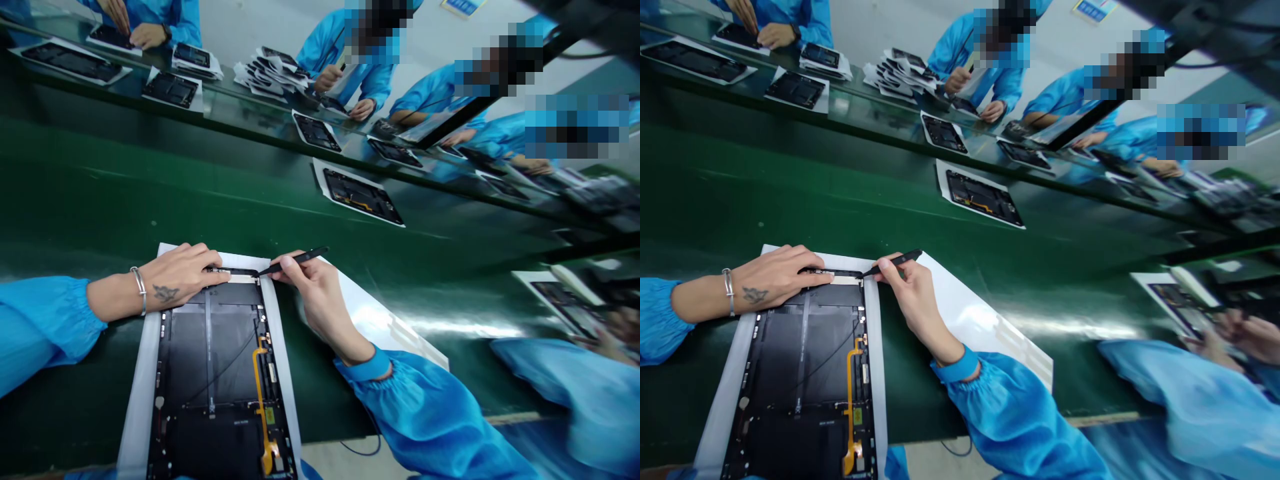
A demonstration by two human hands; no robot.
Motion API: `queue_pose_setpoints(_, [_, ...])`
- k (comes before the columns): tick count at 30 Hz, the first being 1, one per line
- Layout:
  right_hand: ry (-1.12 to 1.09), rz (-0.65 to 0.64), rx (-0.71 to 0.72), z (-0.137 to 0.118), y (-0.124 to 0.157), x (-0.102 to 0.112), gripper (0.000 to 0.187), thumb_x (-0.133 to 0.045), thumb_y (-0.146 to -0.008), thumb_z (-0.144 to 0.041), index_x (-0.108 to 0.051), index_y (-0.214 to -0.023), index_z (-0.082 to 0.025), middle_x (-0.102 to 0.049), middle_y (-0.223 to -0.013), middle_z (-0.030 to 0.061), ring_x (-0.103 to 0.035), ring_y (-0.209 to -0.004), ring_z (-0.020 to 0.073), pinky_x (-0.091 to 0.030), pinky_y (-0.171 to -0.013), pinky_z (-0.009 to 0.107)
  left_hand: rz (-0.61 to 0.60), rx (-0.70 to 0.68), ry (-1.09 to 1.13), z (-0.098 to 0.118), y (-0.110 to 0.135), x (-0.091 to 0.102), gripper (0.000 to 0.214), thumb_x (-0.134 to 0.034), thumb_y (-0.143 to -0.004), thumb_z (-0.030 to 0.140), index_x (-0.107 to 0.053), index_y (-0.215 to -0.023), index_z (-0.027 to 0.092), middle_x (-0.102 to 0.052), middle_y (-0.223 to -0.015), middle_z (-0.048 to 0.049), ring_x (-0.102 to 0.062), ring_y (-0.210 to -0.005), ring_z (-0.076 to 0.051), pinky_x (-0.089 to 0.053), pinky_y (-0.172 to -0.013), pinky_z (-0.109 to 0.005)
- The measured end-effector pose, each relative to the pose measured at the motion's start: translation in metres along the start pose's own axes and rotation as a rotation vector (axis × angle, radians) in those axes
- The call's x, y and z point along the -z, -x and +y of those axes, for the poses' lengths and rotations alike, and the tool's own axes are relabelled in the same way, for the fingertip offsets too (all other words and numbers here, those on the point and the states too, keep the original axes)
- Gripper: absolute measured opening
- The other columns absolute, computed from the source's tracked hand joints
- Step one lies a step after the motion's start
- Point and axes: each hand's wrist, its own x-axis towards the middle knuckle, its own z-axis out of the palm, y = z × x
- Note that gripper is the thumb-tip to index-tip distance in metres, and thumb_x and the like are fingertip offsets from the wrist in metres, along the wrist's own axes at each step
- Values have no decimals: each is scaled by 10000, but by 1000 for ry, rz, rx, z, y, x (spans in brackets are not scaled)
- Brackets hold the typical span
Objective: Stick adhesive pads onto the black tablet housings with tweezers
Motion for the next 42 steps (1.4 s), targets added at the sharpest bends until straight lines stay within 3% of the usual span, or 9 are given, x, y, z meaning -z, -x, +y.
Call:
queue_pose_setpoints(9, [70, 64, 84, 6, -6, 5, 386, -627, -886, -565, -711, -816, -195, -697, -764, 40, -668, -739, 208, -519, -726, 343, -9, -8, -25, 0, -1, 4, 333, -445, -988, 129, -617, -1261, 212, -624, -1170, -95, -551, -942, -207, -401, -722, -308])
queue_pose_setpoints(14, [127, 73, 350, -20, -9, 6, 304, -560, -952, -485, -685, -871, -221, -715, -1000, 72, -660, -991, 237, -511, -866, 374, -80, 16, -115, 11, -23, 8, 379, -489, -985, 153, -598, -1325, 283, -621, -1005, -85, -544, -836, -204, -373, -644, -299])
queue_pose_setpoints(18, [256, -146, 457, -44, -13, 0, 185, -505, -988, -343, -644, -954, -226, -684, -759, 21, -657, -742, 191, -508, -744, 326, -114, 54, -182, 19, -40, 4, 440, -509, -982, 153, -554, -1378, 341, -629, -1024, -93, -570, -858, -214, -390, -648, -291])
queue_pose_setpoints(21, [498, -394, 550, -48, -22, -8, 157, -496, -962, -228, -649, -927, -215, -686, -815, 44, -637, -729, 186, -474, -685, 299, -113, 11, -191, 15, -34, 0, 451, -514, -971, 153, -536, -1400, 290, -649, -1068, -111, -594, -904, -228, -430, -679, -307])
queue_pose_setpoints(26, [781, -672, 653, -38, -35, -19, 175, -492, -903, -92, -637, -881, -187, -629, -848, 64, -600, -780, 192, -435, -705, 299, 71, -78, 84, -5, -5, -8, 362, -468, -912, 54, -661, -1201, 155, -703, -1144, -114, -637, -1048, -215, -498, -921, -334])
queue_pose_setpoints(29, [913, -755, 672, -37, -38, -25, 144, -534, -865, -73, -621, -877, -187, -611, -853, 51, -572, -775, 186, -410, -708, 301, 150, -115, 213, -11, 3, -10, 387, -429, -878, 10, -674, -1152, 135, -702, -1215, -116, -632, -1152, -211, -473, -1037, -346])
queue_pose_setpoints(37, [1130, -862, 801, -48, -40, -34, 161, -486, -851, -59, -576, -897, -184, -627, -875, 89, -543, -775, 220, -377, -677, 348, 75, -93, 197, -7, -3, -6, 279, -454, -868, 36, -694, -974, 130, -727, -1072, -120, -659, -1027, -227, -517, -957, -353])
queue_pose_setpoints(42, [1233, -893, 826, -53, -39, -29, 183, -485, -837, -47, -580, -890, -195, -629, -863, 88, -529, -710, 208, -359, -642, 346, 52, -85, 184, -7, -3, -6, 337, -458, -871, 39, -700, -1082, 141, -721, -1144, -111, -645, -1089, -230, -491, -1012, -367])
